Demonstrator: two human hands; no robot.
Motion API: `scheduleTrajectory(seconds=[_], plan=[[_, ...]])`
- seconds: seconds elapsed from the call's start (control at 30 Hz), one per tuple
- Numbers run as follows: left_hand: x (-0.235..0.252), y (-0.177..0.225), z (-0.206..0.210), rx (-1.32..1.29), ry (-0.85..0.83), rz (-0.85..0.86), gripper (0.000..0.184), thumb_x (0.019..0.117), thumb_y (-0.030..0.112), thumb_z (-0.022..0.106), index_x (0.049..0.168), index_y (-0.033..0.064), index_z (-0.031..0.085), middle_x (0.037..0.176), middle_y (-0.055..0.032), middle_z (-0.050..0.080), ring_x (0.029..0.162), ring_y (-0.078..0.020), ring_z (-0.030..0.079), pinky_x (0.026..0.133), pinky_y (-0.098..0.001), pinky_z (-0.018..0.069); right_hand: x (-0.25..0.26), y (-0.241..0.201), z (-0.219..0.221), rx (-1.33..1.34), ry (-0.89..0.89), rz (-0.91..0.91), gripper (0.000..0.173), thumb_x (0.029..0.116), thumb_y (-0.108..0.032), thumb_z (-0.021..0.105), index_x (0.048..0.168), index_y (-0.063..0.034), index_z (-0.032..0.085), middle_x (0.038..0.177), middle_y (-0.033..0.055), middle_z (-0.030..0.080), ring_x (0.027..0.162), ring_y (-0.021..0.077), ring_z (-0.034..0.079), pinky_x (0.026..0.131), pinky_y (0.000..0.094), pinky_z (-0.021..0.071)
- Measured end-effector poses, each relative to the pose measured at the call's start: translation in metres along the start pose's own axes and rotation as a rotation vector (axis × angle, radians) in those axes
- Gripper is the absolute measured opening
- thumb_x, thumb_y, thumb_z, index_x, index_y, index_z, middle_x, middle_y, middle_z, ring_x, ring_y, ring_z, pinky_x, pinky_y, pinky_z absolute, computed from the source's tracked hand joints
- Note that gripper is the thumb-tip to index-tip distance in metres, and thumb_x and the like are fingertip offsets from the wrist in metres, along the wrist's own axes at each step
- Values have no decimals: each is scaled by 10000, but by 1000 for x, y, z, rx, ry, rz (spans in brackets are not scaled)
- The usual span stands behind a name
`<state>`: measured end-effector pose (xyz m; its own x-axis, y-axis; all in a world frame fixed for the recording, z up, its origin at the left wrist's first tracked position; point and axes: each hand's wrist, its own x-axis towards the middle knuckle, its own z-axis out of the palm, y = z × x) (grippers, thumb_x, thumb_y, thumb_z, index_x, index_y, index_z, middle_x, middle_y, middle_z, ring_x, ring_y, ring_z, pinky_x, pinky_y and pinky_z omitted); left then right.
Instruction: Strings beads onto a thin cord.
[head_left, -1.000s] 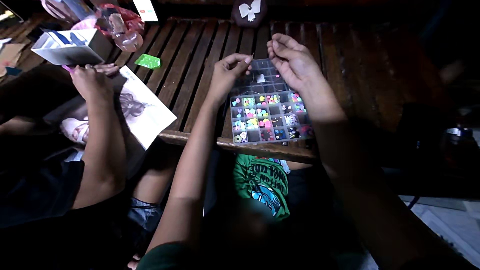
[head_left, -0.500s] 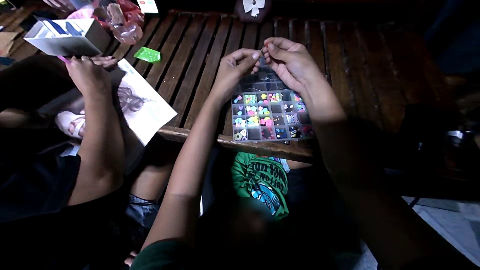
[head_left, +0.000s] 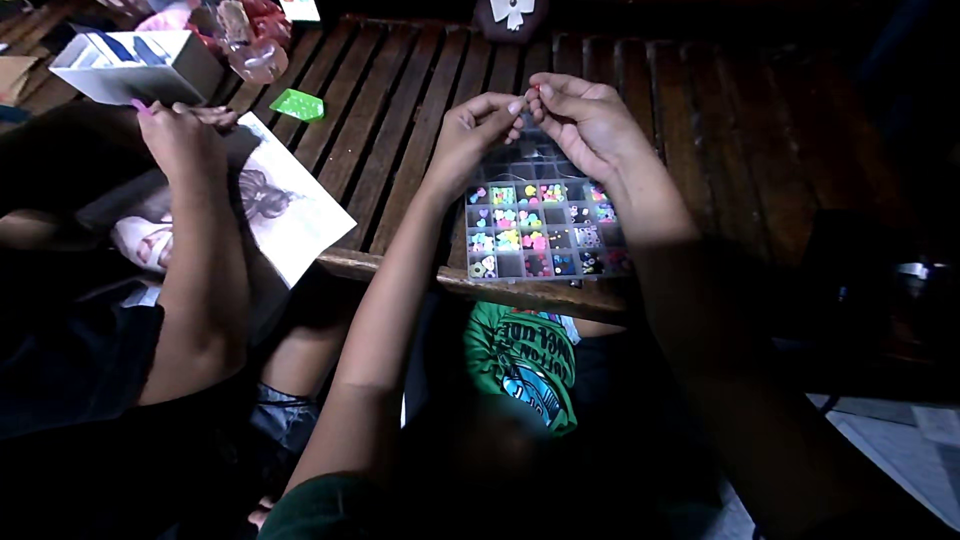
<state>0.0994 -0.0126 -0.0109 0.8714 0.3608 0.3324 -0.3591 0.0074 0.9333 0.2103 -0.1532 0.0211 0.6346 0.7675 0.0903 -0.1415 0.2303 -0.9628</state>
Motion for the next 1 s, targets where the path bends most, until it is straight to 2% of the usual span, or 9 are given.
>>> scheduleTrajectory(seconds=[0.07,0.2,0.47,0.63,1.0], plan=[[0,0,0,-3,2,-5,107,1032,50,556,1048,30,660,864,36,683,786,-48,657,766,-228,570,0,-1,0,7,13,15,172,1053,-19,506,1165,4,635,938,-2,670,857,51,665,866,198,556],[0,1,0,-7,5,-8,101,1031,53,562,1035,34,662,855,36,684,778,-48,658,760,-226,569,-1,-1,1,22,33,18,127,1041,-8,524,1110,-13,632,901,-6,679,828,52,674,849,199,567],[-1,1,0,-19,-4,-8,108,1032,50,556,1033,33,662,852,34,681,778,-49,656,765,-226,567,-1,0,1,7,19,-1,114,1041,8,514,1103,-47,591,950,-3,681,848,49,675,849,195,567],[-1,2,0,-21,-26,5,128,1036,59,542,1024,42,669,841,44,678,769,-43,651,759,-227,563,0,4,-1,1,-21,-17,111,1041,-3,523,1064,-87,592,958,-15,682,854,48,666,852,199,562],[-2,3,1,-49,-59,9,125,1036,55,541,1000,49,660,834,38,681,772,-49,659,764,-230,573,1,6,-4,41,-84,22,125,1061,-34,493,1067,-87,606,948,-17,690,853,54,672,848,206,566]])
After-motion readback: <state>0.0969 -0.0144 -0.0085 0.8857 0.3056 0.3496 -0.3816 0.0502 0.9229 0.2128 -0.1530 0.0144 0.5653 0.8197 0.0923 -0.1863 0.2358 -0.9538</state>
